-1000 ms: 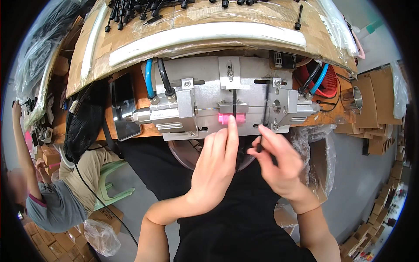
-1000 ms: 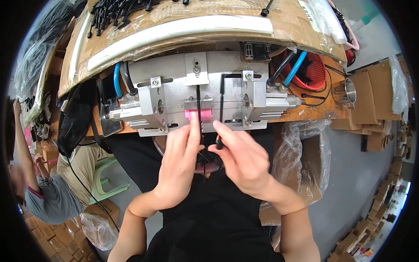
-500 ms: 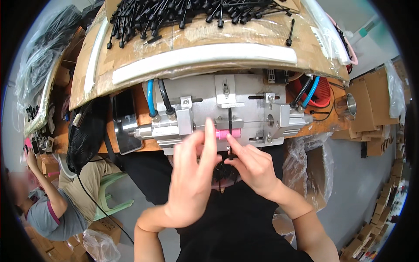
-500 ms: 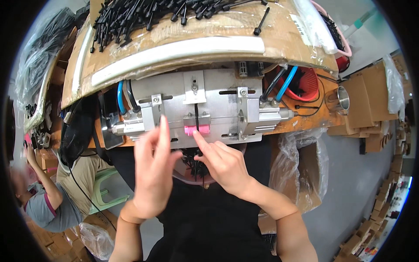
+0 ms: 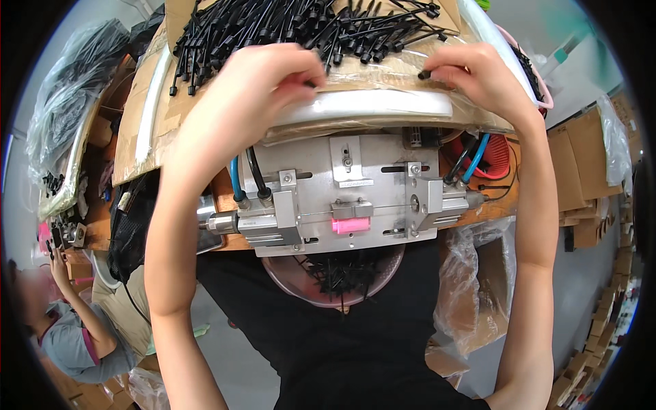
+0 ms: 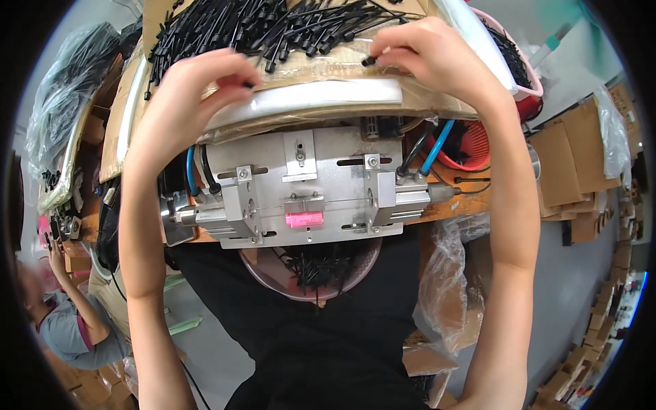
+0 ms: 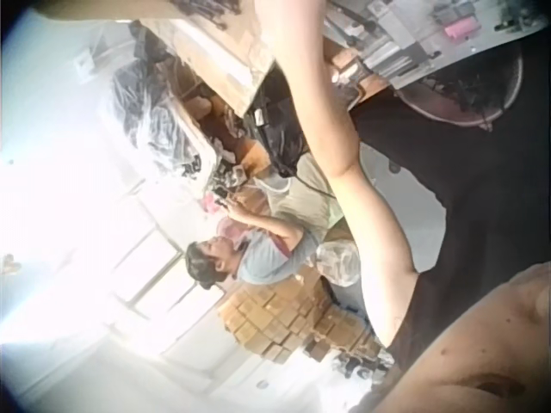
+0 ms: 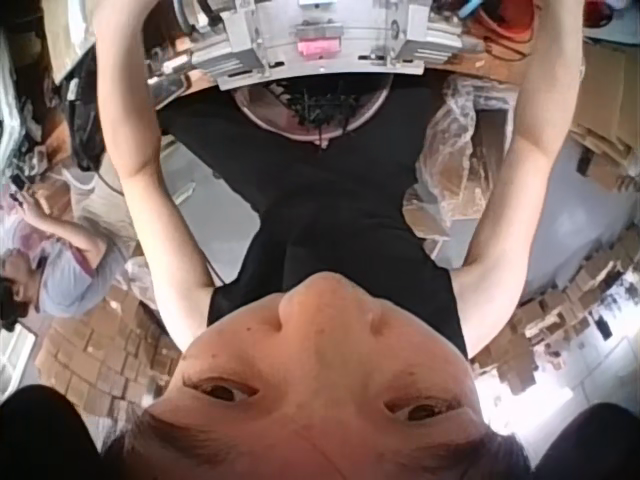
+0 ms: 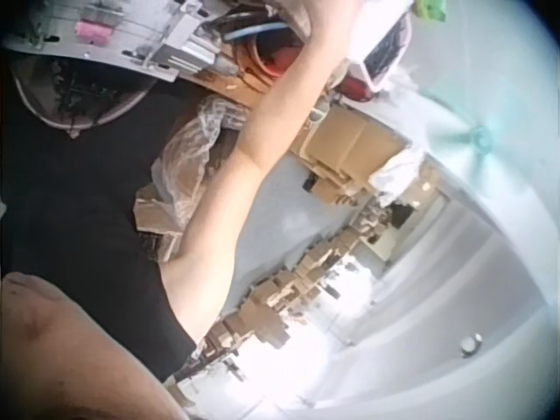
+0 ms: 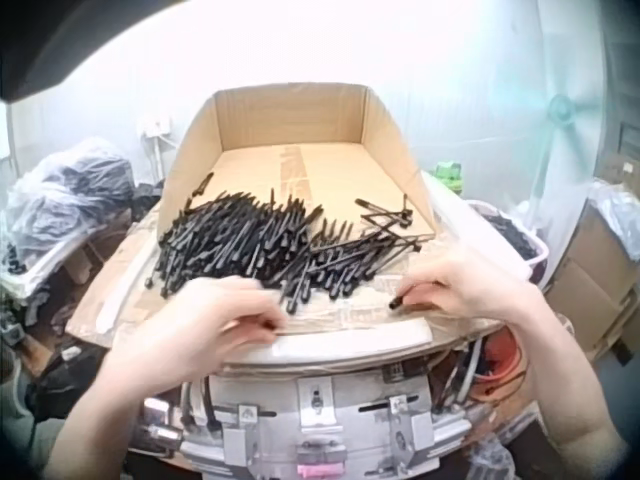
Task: The person repeatedly picks black cable ties from a pile on a cardboard surface and inserts them into a metal jig with a pink guide. They then press a lever to secure the ties and drop the finished items into a bowl below. The process is repeated continuously throughout the clip.
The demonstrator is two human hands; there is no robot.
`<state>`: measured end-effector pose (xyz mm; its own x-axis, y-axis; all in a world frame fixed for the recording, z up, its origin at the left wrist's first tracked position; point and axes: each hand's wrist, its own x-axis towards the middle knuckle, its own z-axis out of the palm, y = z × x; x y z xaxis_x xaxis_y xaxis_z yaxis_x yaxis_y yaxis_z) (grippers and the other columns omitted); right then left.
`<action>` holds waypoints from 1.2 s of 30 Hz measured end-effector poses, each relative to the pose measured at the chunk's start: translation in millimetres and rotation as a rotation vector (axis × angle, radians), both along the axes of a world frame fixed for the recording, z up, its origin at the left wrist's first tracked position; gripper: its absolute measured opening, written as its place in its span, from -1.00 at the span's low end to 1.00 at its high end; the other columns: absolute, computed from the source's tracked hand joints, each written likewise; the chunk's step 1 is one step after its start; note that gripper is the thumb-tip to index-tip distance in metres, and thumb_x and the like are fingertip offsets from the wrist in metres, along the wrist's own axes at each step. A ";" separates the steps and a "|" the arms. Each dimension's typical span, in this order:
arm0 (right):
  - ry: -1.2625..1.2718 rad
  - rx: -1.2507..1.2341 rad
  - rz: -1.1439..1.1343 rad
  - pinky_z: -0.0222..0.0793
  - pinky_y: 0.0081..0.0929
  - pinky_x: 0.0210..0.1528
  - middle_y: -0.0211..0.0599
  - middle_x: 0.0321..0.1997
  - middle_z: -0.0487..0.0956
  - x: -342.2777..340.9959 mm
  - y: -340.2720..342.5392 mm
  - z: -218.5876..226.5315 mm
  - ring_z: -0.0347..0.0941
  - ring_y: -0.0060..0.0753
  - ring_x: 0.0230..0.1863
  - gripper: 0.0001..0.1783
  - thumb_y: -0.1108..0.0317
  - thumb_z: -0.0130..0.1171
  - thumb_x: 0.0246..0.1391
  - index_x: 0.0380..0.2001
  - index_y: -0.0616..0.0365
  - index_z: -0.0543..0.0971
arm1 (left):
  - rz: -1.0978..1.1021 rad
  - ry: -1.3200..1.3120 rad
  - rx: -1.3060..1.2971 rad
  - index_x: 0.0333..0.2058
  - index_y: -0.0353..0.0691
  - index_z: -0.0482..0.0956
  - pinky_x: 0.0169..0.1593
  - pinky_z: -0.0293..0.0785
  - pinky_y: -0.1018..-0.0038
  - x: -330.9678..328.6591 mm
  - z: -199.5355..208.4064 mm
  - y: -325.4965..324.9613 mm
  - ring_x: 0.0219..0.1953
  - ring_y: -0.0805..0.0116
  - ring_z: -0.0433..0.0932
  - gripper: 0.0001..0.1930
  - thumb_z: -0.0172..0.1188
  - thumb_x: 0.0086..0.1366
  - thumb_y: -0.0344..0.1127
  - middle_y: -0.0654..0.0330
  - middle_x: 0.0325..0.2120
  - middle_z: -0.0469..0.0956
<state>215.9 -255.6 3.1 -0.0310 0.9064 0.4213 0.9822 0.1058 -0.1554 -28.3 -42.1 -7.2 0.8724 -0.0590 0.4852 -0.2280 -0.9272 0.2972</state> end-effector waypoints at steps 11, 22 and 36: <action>0.825 0.378 -0.056 0.50 -0.62 -0.25 0.15 -0.01 0.60 -80.1 -55.8 -2.1 0.59 -0.19 0.01 -0.60 0.38 -0.02 0.36 0.15 0.43 0.41 | 0.375 0.147 0.010 0.23 -0.54 0.27 -0.06 0.44 0.38 -103.3 -111.0 -177.8 -0.23 0.20 0.42 -0.28 0.14 -0.01 -0.59 0.08 -0.26 0.40; 0.758 0.413 -0.073 0.53 -0.52 -0.35 -0.11 -0.32 0.63 -171.0 -89.7 -71.0 0.60 -0.24 -0.27 -0.62 0.76 0.30 -0.11 -0.15 0.35 0.55 | 0.370 0.244 0.044 0.25 -0.54 0.21 -0.03 0.44 0.42 -95.1 -115.2 -178.0 -0.21 0.22 0.40 -0.27 0.14 0.03 -0.56 0.11 -0.28 0.36; 0.450 0.250 -0.191 0.32 -0.41 -0.50 -0.31 -0.56 0.42 -232.7 -63.8 -156.7 0.35 -0.38 -0.54 -0.29 0.62 0.37 -0.13 0.19 0.38 0.43 | 0.261 0.232 -0.265 -0.20 -0.31 0.60 -0.10 0.45 0.44 18.1 -4.1 -24.4 -0.24 0.31 0.52 -0.83 0.23 0.23 -0.42 0.10 -0.32 0.55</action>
<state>-16.7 -319.3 -153.7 0.3576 0.7488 0.5580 0.8297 0.0195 -0.5579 -10.2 -66.5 -11.4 0.9294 0.2777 0.2432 0.1044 -0.8297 0.5484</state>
